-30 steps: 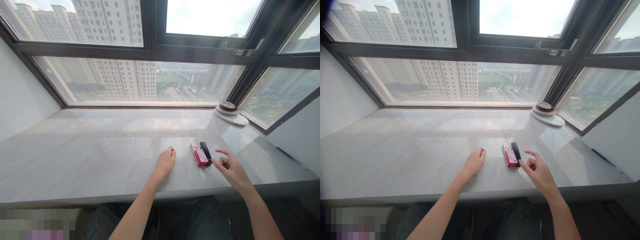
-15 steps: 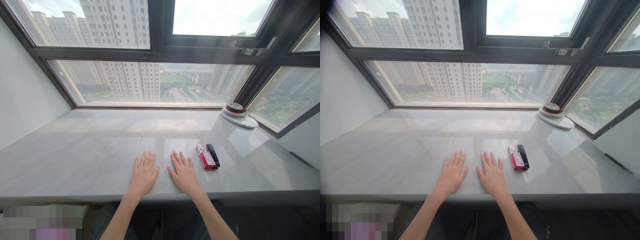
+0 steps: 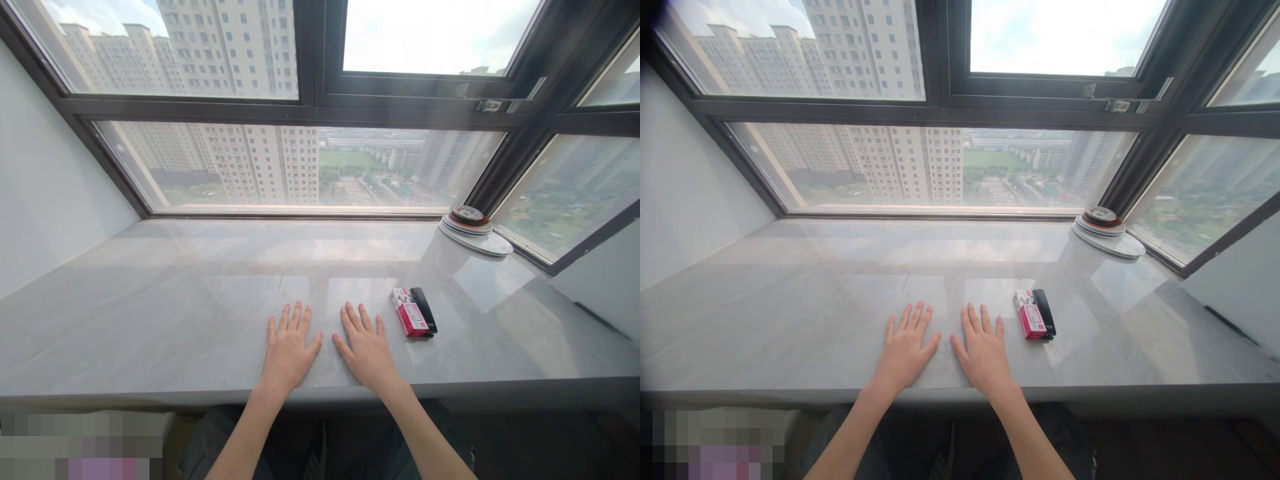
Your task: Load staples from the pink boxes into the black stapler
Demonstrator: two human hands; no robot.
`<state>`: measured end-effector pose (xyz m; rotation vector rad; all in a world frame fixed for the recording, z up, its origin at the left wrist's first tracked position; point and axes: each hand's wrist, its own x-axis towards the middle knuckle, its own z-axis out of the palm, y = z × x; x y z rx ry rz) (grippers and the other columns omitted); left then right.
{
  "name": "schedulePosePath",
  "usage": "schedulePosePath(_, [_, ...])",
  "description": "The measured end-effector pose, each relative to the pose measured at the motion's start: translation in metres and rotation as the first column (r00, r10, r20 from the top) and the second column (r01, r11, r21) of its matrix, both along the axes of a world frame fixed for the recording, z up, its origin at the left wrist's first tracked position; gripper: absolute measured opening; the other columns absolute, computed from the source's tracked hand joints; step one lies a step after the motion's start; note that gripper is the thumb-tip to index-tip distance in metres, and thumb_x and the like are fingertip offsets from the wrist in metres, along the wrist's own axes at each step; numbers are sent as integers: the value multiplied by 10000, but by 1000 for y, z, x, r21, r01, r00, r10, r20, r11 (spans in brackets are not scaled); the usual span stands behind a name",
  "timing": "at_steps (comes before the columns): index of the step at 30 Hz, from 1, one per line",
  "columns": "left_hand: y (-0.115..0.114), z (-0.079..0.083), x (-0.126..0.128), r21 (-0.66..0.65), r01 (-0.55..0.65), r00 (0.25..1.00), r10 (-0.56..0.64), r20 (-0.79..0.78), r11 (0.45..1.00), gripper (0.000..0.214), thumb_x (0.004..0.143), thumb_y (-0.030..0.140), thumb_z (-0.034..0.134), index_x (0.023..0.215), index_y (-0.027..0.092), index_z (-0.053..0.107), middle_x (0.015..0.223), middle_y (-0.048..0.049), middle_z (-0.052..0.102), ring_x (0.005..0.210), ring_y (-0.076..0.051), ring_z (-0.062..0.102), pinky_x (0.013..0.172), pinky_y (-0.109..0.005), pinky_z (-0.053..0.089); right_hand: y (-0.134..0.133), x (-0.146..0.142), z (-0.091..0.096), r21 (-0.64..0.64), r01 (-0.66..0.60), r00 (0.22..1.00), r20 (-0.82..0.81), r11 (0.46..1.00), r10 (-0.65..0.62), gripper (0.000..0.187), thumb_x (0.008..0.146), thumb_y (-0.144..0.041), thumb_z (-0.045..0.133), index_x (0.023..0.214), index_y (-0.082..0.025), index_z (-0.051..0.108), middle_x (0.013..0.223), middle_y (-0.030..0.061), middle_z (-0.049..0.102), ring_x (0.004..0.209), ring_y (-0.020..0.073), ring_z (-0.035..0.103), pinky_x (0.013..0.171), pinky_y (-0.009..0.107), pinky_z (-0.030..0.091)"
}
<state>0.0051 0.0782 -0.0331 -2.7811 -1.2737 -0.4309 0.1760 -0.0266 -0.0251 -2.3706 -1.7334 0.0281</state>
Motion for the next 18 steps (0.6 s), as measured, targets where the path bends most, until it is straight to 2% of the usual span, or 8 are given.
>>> schedulePosePath(11, [-2,2,1,-6,-10,1000,10,10,1000,643,993,510,452,1590,290,357,1672,-59,277,1545,-351,226,1229,-601,202,0,0,-1,0,10,1000,2,1000,-10,691,1053,-564,292,1630,-185,276,1696,60,145,1569,336,36,1232,596,69])
schedulePosePath(18, [-2,2,1,-4,-8,1000,8,13,1000,640,993,505,452,1590,296,354,1677,-47,264,1549,-334,222,1240,-583,190,-2,0,-1,3,8,1000,7,1000,-8,680,1053,-547,292,1635,-196,261,1696,45,134,1568,333,49,1233,600,67])
